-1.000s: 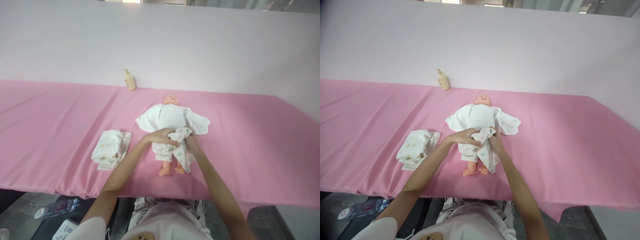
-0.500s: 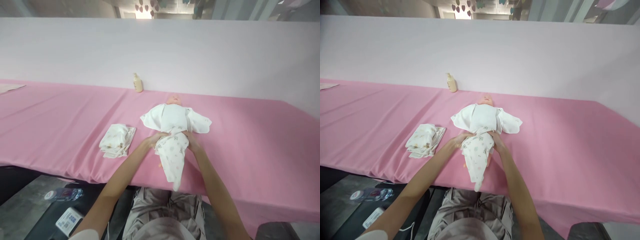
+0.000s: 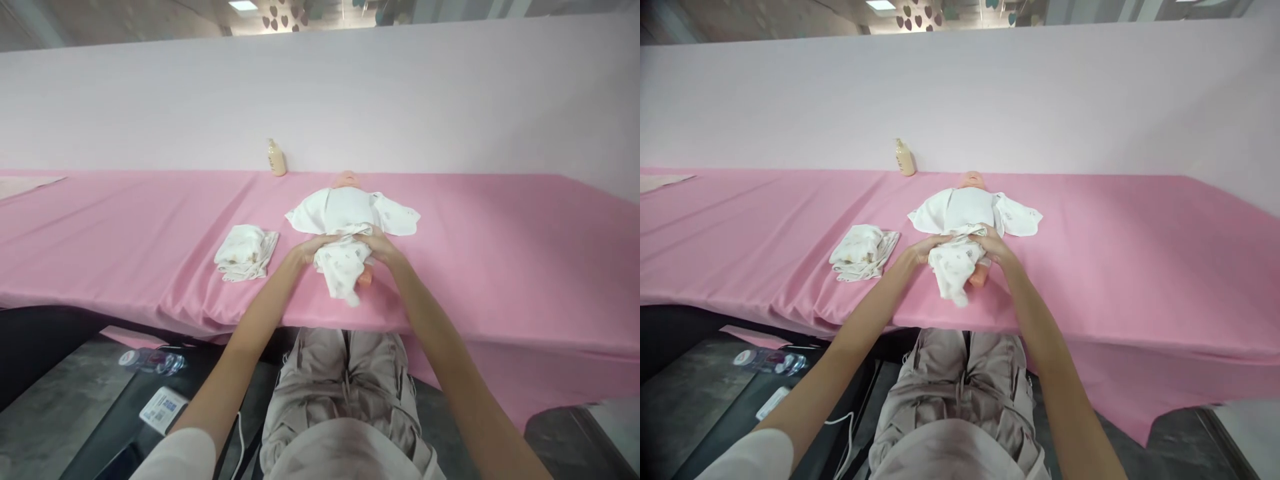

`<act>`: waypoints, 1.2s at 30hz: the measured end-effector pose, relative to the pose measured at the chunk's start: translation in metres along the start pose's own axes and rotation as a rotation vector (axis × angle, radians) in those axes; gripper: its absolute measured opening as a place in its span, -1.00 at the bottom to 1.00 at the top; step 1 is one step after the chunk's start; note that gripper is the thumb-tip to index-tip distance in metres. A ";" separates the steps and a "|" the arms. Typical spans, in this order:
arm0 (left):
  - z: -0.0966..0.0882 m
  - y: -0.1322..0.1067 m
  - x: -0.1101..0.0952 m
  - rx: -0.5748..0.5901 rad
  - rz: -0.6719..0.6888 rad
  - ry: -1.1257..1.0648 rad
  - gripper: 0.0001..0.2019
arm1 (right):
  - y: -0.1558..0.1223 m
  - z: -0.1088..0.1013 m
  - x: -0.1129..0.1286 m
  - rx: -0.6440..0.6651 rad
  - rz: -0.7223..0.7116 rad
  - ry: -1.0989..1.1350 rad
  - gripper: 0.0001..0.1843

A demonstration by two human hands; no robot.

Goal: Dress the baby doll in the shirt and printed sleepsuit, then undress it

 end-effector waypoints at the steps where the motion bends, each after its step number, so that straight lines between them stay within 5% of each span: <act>1: 0.000 -0.002 0.000 0.009 -0.013 0.047 -0.62 | 0.001 0.000 0.000 -0.033 -0.020 -0.019 -0.60; 4: -0.001 -0.007 -0.004 0.017 0.071 0.102 -0.50 | -0.001 0.002 0.004 -0.006 -0.002 -0.098 -0.59; 8: 0.000 -0.007 -0.014 0.032 0.328 -0.020 -0.42 | -0.011 0.011 0.011 0.258 0.047 -0.208 -0.50; 11: 0.001 -0.002 -0.013 0.043 0.360 -0.036 -0.42 | -0.017 0.016 0.014 0.359 0.018 -0.153 -0.45; 20: -0.010 0.016 -0.004 -0.107 0.267 -0.060 -0.59 | -0.005 0.007 0.006 0.103 0.101 -0.012 -0.66; 24: -0.012 0.019 -0.002 -0.174 0.279 -0.097 -0.63 | -0.012 0.013 0.010 0.284 0.128 -0.099 -0.54; 27: -0.010 0.016 -0.003 -0.143 0.261 -0.082 -0.61 | -0.014 0.016 0.012 0.335 0.131 -0.110 -0.47; 33: -0.006 0.006 -0.004 0.030 0.248 0.018 -0.48 | -0.011 0.007 0.013 0.001 0.158 -0.048 -0.71; 36: -0.006 0.008 -0.004 0.069 0.340 -0.078 -0.47 | -0.012 0.004 0.015 0.055 0.146 -0.060 -0.68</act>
Point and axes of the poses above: each hand's wrist, its own y-axis towards the middle knuckle, its own z-axis out of the palm, x = y × z, the point moved 4 cm from there along y, towards the middle knuckle, and after that the axes turned 1 degree about -x, right-handed, at the moved point
